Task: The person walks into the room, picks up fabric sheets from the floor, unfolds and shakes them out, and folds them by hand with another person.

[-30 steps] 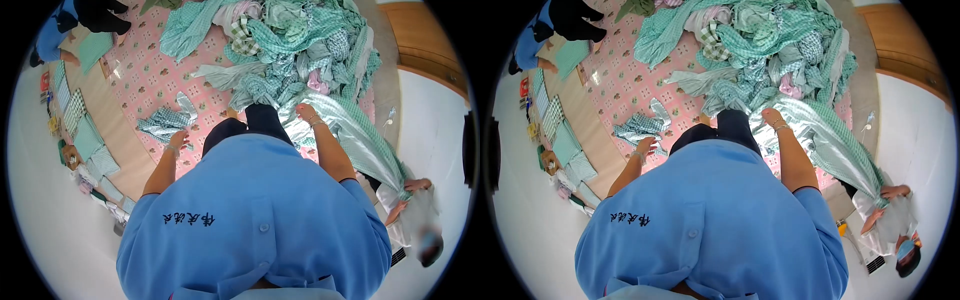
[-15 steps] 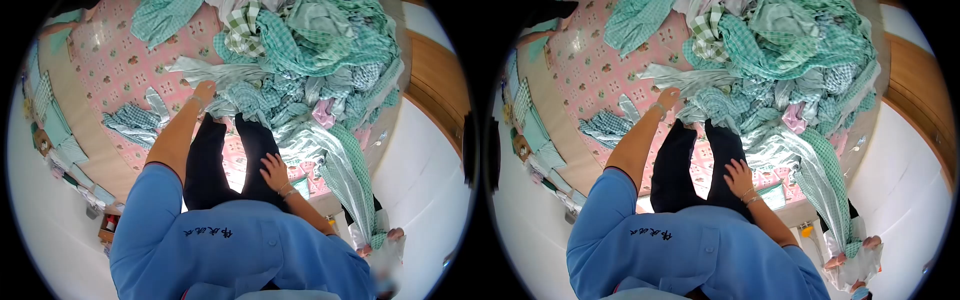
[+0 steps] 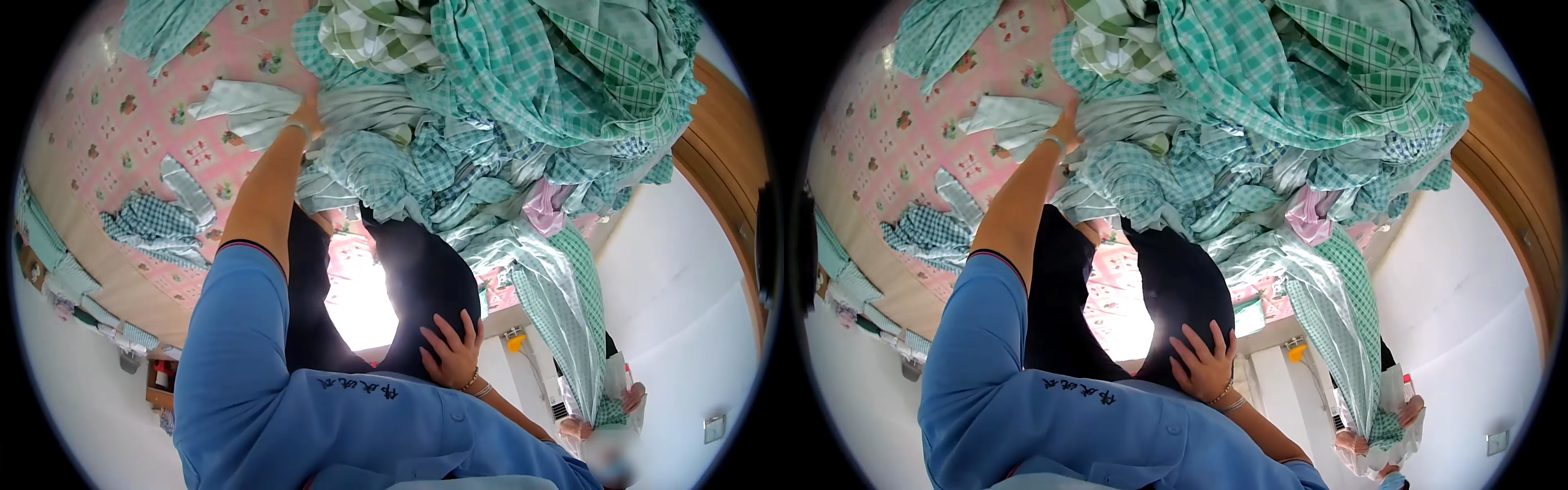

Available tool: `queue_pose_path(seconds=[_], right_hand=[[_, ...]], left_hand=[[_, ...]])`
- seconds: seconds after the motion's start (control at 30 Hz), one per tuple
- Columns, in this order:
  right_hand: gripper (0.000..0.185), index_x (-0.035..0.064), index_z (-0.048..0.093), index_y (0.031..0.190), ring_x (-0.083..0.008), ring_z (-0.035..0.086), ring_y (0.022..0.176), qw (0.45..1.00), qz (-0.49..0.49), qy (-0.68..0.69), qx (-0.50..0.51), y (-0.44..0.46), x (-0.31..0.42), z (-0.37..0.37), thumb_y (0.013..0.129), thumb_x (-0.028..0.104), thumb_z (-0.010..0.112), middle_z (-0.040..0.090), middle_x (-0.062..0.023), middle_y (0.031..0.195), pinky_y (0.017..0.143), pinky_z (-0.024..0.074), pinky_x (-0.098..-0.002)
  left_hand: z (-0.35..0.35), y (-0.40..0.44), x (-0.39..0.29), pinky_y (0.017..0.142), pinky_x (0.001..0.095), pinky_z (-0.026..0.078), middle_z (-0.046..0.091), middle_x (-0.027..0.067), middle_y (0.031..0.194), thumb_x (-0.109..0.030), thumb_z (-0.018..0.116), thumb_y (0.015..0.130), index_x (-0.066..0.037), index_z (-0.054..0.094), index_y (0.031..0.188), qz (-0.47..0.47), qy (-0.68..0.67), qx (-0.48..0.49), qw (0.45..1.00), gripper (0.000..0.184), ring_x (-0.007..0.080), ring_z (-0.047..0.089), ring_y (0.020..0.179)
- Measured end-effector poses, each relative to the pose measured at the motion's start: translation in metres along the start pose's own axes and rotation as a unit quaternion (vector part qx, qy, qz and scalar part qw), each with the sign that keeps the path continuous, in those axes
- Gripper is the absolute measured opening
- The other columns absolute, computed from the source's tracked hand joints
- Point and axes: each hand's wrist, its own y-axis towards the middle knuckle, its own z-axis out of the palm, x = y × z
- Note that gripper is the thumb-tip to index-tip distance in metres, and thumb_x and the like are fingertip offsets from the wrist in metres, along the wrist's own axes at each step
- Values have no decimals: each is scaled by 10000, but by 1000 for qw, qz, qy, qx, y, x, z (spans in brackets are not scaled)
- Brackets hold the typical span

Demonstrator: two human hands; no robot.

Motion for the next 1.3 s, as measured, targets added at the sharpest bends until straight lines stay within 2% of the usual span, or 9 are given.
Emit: queue_pose_path(seconds=[0.07,0.23,0.5,0.6,0.73,0.8,1.0,1.13,1.3], right_hand=[[321,211,563,991,-308,269,1155,1000,1,-4,-7,-1,-3,2,676,270,579,442,8,1172,929,151,-505],[317,197,560,993,-307,259,1166,999,-32,20,-26,-17,1,0,683,262,569,437,5,1178,934,161,-491],[304,113,549,980,-259,391,1076,967,-58,232,-92,-51,-1,42,739,299,546,507,-57,1070,901,283,-408],[758,50,319,1229,-259,409,1074,563,252,784,-69,-44,-12,26,751,638,329,417,-142,1191,874,301,-448],[898,42,168,1292,-342,373,1103,426,246,867,-75,-55,19,-57,694,680,373,340,-178,1246,860,323,-503],[752,-19,344,1195,-311,463,1008,546,143,825,-21,-49,24,-39,703,514,543,441,-176,1152,794,391,-463],[395,-96,484,984,-212,548,789,608,294,730,-104,-155,133,-77,711,174,579,553,-150,912,660,447,-356],[367,-60,482,1000,-218,553,754,643,38,743,-179,-265,161,-67,745,194,552,567,-130,865,631,454,-323],[348,-24,454,1022,-168,554,743,883,-73,454,-93,-379,246,-2,777,216,517,568,-117,809,657,438,-295]], left_hand=[[5,5,5,810,373,401,460,180,1134,-254,572,715,-63,375,1179,-58,109,204,971,540,341,486,978],[-21,-87,-51,779,380,398,558,236,920,-564,398,734,77,490,1029,-8,46,232,972,711,337,534,894],[-135,-360,-208,545,333,418,567,112,601,-540,452,754,-9,585,756,143,-134,326,925,548,216,545,576],[-188,-471,-243,556,369,420,538,193,596,-537,438,760,14,568,722,205,-104,443,867,567,303,544,579],[-259,-576,-231,492,373,406,503,203,556,-378,459,789,20,532,591,411,-103,406,810,450,343,511,524],[-277,-599,-222,492,370,409,497,197,550,-322,480,756,15,531,594,468,-61,401,785,378,343,511,523],[-316,-687,-204,531,338,427,527,165,621,-215,490,703,7,543,681,584,126,390,700,229,313,542,604],[-324,-661,-170,619,330,412,545,148,749,-356,383,832,-7,550,808,395,12,322,860,388,217,533,660],[-286,-689,-196,679,277,420,537,57,993,-509,296,822,-111,434,1136,190,-150,315,918,525,165,520,810]])
